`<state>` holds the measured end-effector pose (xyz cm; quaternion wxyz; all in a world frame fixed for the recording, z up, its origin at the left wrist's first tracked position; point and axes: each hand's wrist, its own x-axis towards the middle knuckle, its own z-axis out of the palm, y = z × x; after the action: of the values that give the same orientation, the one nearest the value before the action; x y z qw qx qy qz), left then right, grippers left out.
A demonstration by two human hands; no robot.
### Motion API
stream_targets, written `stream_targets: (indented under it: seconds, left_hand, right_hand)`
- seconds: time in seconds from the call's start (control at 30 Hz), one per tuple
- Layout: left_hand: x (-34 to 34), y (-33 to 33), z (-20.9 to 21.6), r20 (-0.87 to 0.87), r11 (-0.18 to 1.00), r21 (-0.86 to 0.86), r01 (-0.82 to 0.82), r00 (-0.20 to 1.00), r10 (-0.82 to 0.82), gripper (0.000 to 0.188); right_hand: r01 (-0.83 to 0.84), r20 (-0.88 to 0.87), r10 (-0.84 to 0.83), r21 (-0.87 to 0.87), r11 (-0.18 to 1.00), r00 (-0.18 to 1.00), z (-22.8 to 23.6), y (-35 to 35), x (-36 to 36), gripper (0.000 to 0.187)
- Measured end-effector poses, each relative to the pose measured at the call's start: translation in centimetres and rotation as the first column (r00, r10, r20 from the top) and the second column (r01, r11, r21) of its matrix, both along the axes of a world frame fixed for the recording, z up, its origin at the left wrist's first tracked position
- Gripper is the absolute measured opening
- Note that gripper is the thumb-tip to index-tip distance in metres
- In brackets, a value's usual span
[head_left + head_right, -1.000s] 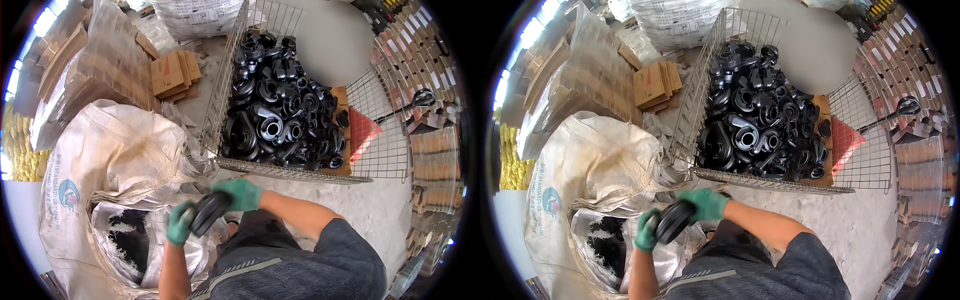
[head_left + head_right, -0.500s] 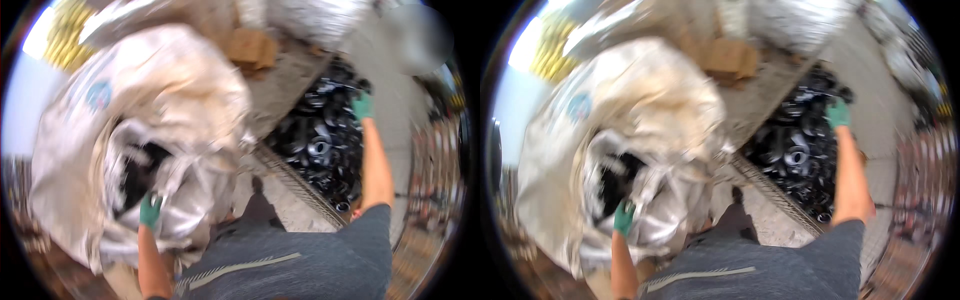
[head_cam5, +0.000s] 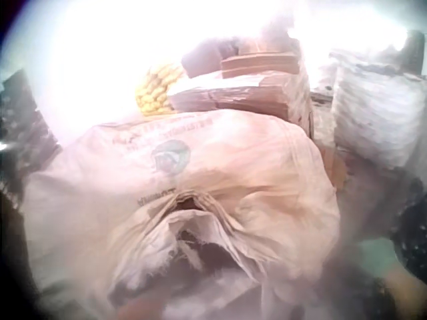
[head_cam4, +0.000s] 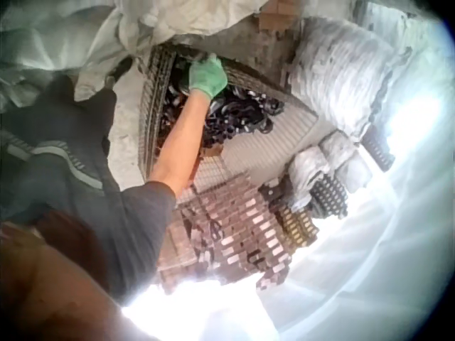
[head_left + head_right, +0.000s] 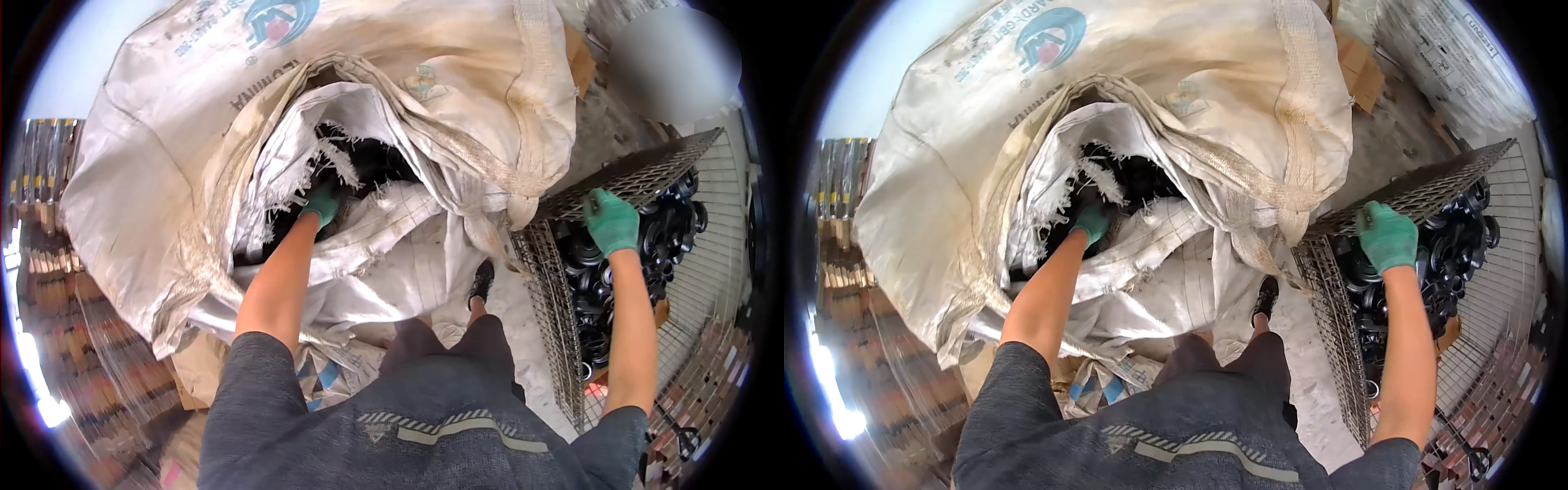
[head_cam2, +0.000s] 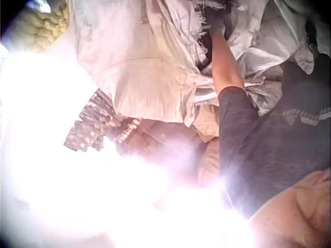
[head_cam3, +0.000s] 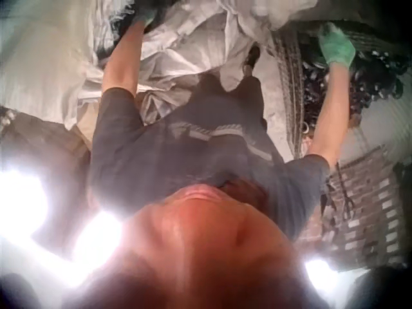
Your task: The person takes curved metal parts from a large bulk bag and places them into a wire mesh crate by hand.
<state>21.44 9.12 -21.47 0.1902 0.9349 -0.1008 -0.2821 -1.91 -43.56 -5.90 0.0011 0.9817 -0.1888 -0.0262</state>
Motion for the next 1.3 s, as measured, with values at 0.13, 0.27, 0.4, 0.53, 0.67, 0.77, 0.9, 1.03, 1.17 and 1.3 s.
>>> stream_targets:
  seconds: [0.13,0.27,0.4,0.53,0.67,0.77,0.9,1.03,1.17,1.3]
  left_hand:
    - [3.4,-2.9,-8.2,0.238,0.935,0.292,0.199,0.932,-0.273,0.06]
    - [6.5,-5.2,-11.0,0.275,0.919,0.326,0.224,0.907,-0.319,0.063]
    - [9.5,-5.5,-10.2,0.065,0.917,0.006,0.4,0.915,-0.399,0.066]
    - [8.4,-5.3,-8.5,-0.096,0.845,-0.374,0.382,0.89,-0.445,0.069]
    - [5.4,-2.2,-3.1,-0.014,0.906,-0.138,0.4,0.914,-0.405,0.071]
    - [-2.8,-4.2,9.2,-0.031,0.979,-0.195,-0.053,0.998,0.048,0.056]
    - [-9.9,-1.7,16.1,0.01,0.769,-0.6,-0.221,0.959,0.284,0.04]
    - [-15.4,-6.2,23.5,0.018,0.768,-0.62,-0.159,0.976,0.217,0.036]
    - [-18.8,-11.3,27.5,-0.039,0.647,-0.759,-0.07,0.997,0.061,0.051]
    - [-22.2,-17.9,24.7,-0.367,0.508,-0.833,-0.22,0.907,-0.209,0.056]
  right_hand:
    - [-0.071,0.001,0.071,-0.062,0.996,0.997,-1.1,-1.4,1.4,0.015]
    - [0.012,0.095,-0.007,-0.048,0.999,0.995,-1.4,-1.0,1.8,0.015]
    - [0.034,0.006,-0.034,-0.069,0.997,0.999,-0.9,-1.3,1.6,0.019]
    - [0.054,-0.022,-0.055,-0.038,0.998,0.998,-1.4,-1.4,1.9,0.02]
    - [0.08,-0.099,-0.078,0.016,0.997,0.992,-0.8,-1.2,2.8,0.021]
    - [0.107,-0.096,-0.104,0.021,0.994,0.99,-1.0,-2.2,1.4,0.022]
    - [0.037,-0.02,-0.037,0.047,0.998,0.999,-0.2,-1.9,1.4,0.023]
    - [-0.152,0.18,0.102,0.294,0.944,0.978,2.0,-1.3,-1.1,0.027]
    - [-0.56,0.466,0.31,0.715,0.42,0.828,3.4,8.8,-5.9,0.061]
    - [-0.588,0.61,-0.054,0.78,0.212,0.79,3.2,13.4,-11.6,0.062]
